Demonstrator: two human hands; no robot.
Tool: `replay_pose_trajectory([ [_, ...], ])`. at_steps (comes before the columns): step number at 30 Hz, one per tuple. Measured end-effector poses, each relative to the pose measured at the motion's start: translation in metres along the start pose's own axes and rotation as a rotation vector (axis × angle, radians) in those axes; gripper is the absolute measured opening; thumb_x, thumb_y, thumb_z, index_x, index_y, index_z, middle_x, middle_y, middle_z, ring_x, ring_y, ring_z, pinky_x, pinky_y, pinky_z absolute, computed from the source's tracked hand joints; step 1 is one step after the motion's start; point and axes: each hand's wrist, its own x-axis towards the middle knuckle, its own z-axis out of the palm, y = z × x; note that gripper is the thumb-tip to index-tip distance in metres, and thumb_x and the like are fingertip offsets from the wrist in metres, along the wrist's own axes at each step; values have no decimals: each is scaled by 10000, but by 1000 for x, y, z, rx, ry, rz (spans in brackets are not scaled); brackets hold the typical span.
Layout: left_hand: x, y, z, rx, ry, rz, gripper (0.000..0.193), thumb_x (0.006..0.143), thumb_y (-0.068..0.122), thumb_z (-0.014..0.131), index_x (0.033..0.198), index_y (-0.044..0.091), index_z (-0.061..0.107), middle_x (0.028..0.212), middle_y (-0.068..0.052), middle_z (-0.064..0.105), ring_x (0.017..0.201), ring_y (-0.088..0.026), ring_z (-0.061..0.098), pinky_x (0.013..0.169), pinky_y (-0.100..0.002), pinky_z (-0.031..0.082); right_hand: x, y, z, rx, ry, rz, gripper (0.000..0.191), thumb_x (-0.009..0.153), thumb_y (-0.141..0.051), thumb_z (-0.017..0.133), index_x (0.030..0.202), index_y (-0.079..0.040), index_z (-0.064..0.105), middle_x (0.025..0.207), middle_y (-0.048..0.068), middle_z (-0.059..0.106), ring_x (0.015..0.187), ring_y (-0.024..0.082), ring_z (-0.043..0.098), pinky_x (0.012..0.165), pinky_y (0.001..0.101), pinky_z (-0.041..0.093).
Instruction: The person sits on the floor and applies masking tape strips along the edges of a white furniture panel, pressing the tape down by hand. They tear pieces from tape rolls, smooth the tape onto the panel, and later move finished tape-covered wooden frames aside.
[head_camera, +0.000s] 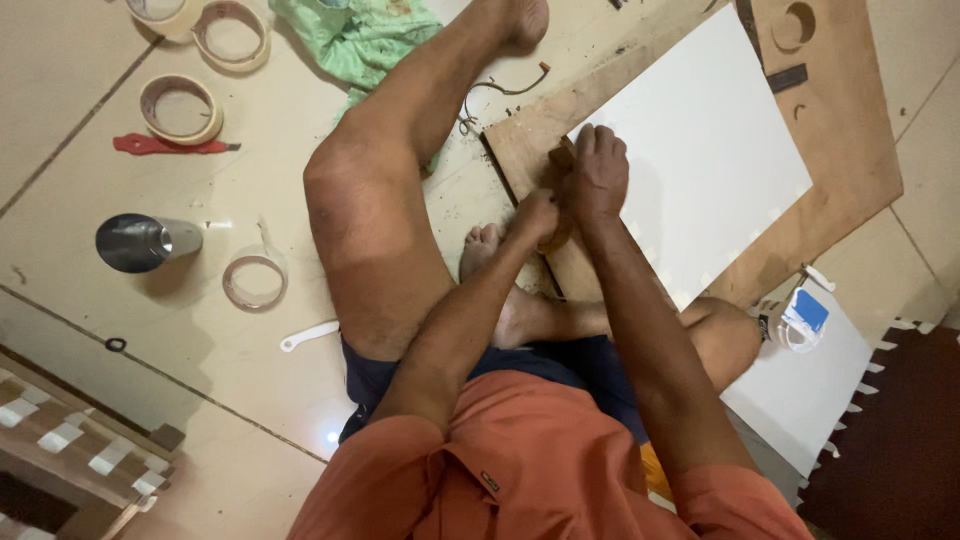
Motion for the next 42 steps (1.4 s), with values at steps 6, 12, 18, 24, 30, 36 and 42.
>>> replay_pose_trajectory([
  [6, -10, -2, 9, 38, 83, 48, 494, 937, 238, 571, 1388, 36, 576, 1201, -280, 670, 1100, -463, 632, 936, -538, 502, -32, 20, -15, 241, -59, 63, 751, 699, -92, 841, 1398, -2, 581, 1459, 211, 532, 1347, 405, 480, 1121, 459, 430],
  [12, -2, 0, 8, 276, 367, 304, 386, 832, 248, 691, 1196, 120, 708, 1167, -215, 710, 1037, -432, 671, 889, -484, 541, -32, 29, -10, 301, -91, 168, 674, 744, -102, 832, 1380, -37, 617, 1483, 144, 550, 1356, 350, 506, 1141, 421, 439],
  [18, 17, 24, -5, -753, 76, -28, 366, 912, 180, 669, 1250, 39, 650, 1150, -198, 733, 1003, -324, 693, 888, -441, 569, -36, 29, -15, 313, -94, 147, 641, 761, -69, 785, 1380, -28, 625, 1502, 130, 547, 1368, 336, 513, 1150, 412, 435],
  [24, 12, 39, -6, -303, 213, 116, 281, 852, 78, 693, 1127, 19, 697, 1144, -152, 669, 974, -307, 683, 855, -410, 556, -42, 41, -7, 313, -106, 134, 675, 739, -46, 765, 1399, -31, 623, 1515, 126, 550, 1366, 334, 512, 1151, 410, 436],
  [30, 7, 29, 10, -342, 67, 24, 290, 712, 143, 766, 981, 41, 730, 1040, -164, 738, 990, -308, 706, 861, -413, 572, -48, 69, 25, 283, -65, -34, 670, 742, -95, 826, 1376, 8, 632, 1497, 195, 576, 1364, 385, 525, 1150, 446, 441],
  [36, 4, 25, -24, -54, 564, 422, 168, 826, 105, 635, 964, 97, 731, 1025, -124, 689, 1008, -321, 661, 929, -420, 554, -54, 78, 34, 400, -131, -24, 608, 858, -121, 750, 1421, 33, 578, 1480, 247, 571, 1408, 433, 504, 1212, 480, 418],
  [42, 11, 60, -64, 21, 628, 543, 202, 930, 190, 625, 1097, 90, 680, 1082, -114, 667, 1059, -318, 655, 947, -425, 540, -158, 66, 28, 368, 57, 101, 639, 976, -124, 752, 1549, 35, 518, 1582, 257, 498, 1491, 444, 447, 1263, 503, 350],
])
